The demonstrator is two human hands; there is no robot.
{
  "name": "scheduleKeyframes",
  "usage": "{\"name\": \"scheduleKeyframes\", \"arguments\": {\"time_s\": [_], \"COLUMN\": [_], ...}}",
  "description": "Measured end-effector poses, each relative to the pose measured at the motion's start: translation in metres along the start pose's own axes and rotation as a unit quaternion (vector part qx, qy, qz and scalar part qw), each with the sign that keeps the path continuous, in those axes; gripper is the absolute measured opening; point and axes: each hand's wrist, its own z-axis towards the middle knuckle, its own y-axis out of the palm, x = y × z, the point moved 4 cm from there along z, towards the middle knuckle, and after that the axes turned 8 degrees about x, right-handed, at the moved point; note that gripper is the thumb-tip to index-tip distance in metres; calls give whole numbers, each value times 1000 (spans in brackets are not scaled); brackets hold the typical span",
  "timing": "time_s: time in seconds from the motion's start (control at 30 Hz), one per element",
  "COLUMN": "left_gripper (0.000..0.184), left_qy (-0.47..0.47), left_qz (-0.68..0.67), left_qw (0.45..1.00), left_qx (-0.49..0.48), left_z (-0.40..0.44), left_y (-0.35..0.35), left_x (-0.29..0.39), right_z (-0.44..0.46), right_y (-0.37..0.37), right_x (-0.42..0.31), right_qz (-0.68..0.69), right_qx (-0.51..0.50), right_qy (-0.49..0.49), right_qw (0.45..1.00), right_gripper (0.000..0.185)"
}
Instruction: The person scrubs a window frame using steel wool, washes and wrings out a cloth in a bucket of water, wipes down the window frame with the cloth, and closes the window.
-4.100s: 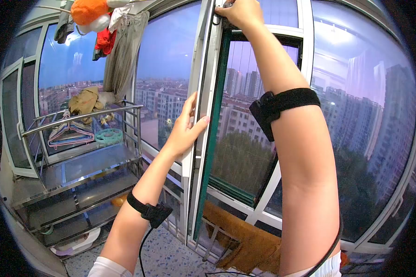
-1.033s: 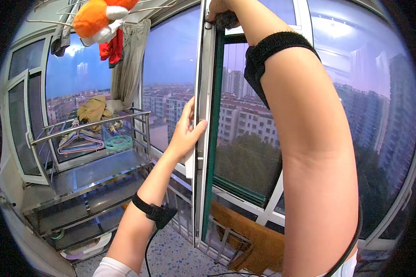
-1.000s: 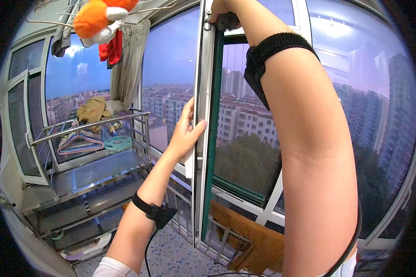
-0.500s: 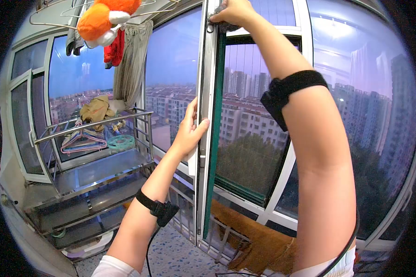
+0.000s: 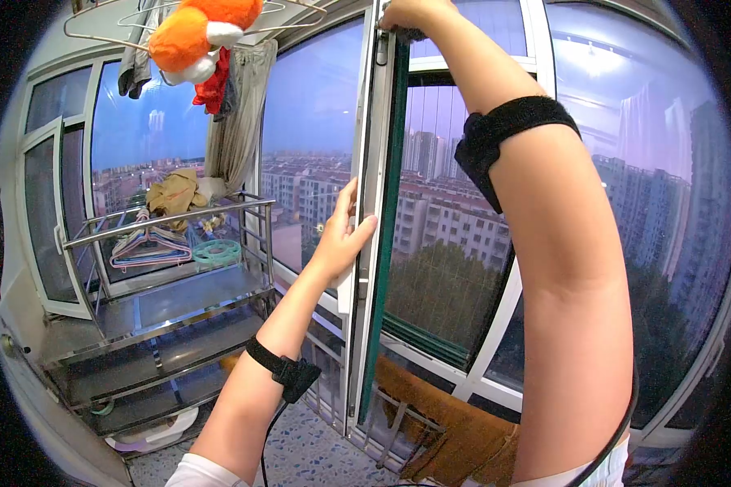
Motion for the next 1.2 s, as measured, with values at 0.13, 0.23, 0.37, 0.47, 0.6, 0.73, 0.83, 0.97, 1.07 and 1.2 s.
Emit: {"name": "scheduleKeyframes", "arguments": {"time_s": [0.13,0.23,0.37,0.47,0.6,0.73,0.83,0.97,1.07,1.2], "left_gripper": [69,70,70,71,71,70,68,68,69,68], "left_qy": [8,0,-1,10,14,-21,-4,12,4,30], "left_qz": [10,12,0,14,24,0,7,18,6,16], "left_qw": [1000,1000,1000,1000,1000,1000,1000,1000,1000,999], "left_qx": [0,0,-3,-4,-3,-9,0,8,4,15], "left_z": [0,0,0,0,0,-1,-1,-2,0,-1], "left_y": [-1,-1,0,-1,-1,-1,-1,1,1,0], "left_x": [4,1,-2,-3,-2,8,3,-1,-3,1], "right_z": [0,-2,-5,4,1,-36,-39,-28,-22,-14], "right_y": [10,6,15,26,25,20,19,23,24,35], "right_x": [3,0,-4,5,10,7,10,11,5,-2], "right_qz": [10,16,-1,14,94,118,146,139,135,82], "right_qx": [0,-30,111,81,-46,42,14,19,83,227], "right_qy": [11,21,-46,-132,-116,-135,-149,-130,-81,-50], "right_qw": [1000,999,993,988,988,983,978,982,984,969], "right_gripper": [41,37,28,22,20,20,20,19,15,11]}}
